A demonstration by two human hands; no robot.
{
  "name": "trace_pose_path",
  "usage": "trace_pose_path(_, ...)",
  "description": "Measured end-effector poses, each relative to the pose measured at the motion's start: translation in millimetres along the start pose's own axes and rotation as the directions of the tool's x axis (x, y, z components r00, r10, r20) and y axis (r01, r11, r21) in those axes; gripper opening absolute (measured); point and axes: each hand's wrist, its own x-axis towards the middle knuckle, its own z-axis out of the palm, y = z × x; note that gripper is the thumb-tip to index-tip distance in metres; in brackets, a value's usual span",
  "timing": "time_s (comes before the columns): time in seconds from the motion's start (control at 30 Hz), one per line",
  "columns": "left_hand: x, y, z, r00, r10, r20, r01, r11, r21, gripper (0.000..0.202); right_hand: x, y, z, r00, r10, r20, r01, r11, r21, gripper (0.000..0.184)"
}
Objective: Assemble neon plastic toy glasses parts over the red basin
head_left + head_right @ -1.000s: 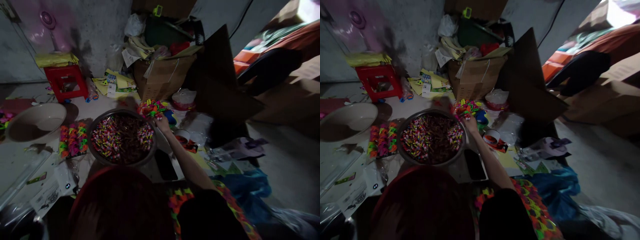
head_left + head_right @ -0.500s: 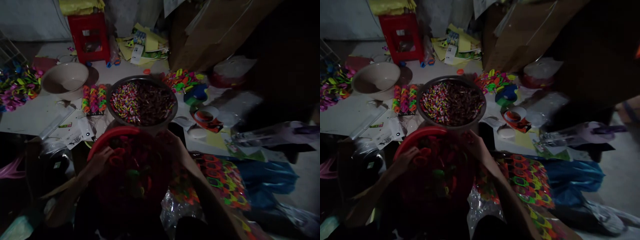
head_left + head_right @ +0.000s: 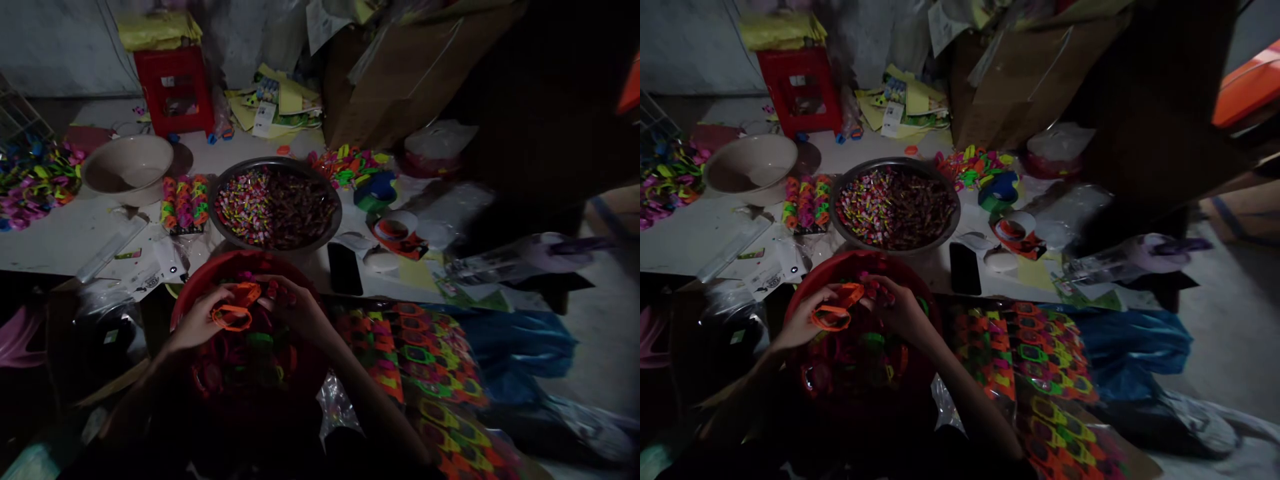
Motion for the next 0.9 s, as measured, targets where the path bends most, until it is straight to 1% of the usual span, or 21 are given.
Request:
trace_pose_path(0.07,-0.1,6.4,-0.4,1.000,-0.020,0.017,0.021,0.999,-0.045,0.020,-0.3,-2.8,-1.6,0.999,-0.032,0.030,0.032,0.999,-0.004,0.037)
trace_pose_path(0.13,-0.6,10.5,-1.1,0.998,-0.010,0.056,0.015,0.996,-0.091,0.025,-1.1,-5.2,-3.2,0.996,-0.079,0.049,0.081,0.996,-0.024,0.035)
trace_pose_path(0.2,-1.4,10.9,-1.5,0.995,0.020,0.093,-0.009,0.993,-0.115,0.028,-2.2,-6.7,-4.9,0.992,-0.114,0.059,0.117,0.992,-0.048,0.031)
trace_pose_path(0.27,-2.6,8.3,-1.2,0.995,0.036,0.098,-0.024,0.993,-0.112,0.027,-3.1,-6.7,-6.9,0.990,-0.132,0.056,0.136,0.988,-0.074,0.025)
trace_pose_path(0.33,-3.6,4.5,-0.9,0.998,0.004,0.062,0.003,0.995,-0.104,0.029,-3.5,-5.4,-9.4,0.989,-0.140,0.052,0.145,0.985,-0.098,0.022)
trace_pose_path(0.43,-2.6,0.2,-1.5,0.996,-0.064,-0.069,0.055,0.991,-0.125,0.037,-3.1,-3.0,-13.5,0.992,-0.128,0.024,0.130,0.985,-0.117,0.020)
trace_pose_path(0.5,0.1,-0.1,-3.0,0.988,-0.054,-0.148,0.034,0.990,-0.137,0.041,-2.3,-2.4,-15.0,0.993,-0.117,-0.026,0.114,0.988,-0.107,0.019)
trace_pose_path(0.57,3.2,1.8,-4.7,0.981,-0.024,-0.194,-0.003,0.990,-0.139,0.042,-1.4,-2.5,-14.7,0.991,-0.109,-0.073,0.102,0.991,-0.087,0.019)
trace_pose_path(0.67,6.2,6.0,-5.5,0.980,-0.030,-0.196,0.000,0.988,-0.152,0.039,-0.2,-2.2,-11.0,0.991,-0.087,-0.103,0.079,0.993,-0.084,0.020)
trace_pose_path(0.8,6.5,8.2,-0.5,0.983,-0.104,-0.152,0.072,0.977,-0.201,0.034,1.0,1.1,-5.0,0.989,-0.075,-0.127,0.064,0.994,-0.093,0.020)
trace_pose_path(0.9,6.4,7.3,6.3,0.968,-0.181,-0.176,0.128,0.953,-0.275,0.033,1.4,3.7,-1.9,0.991,-0.058,-0.121,0.047,0.995,-0.093,0.020)
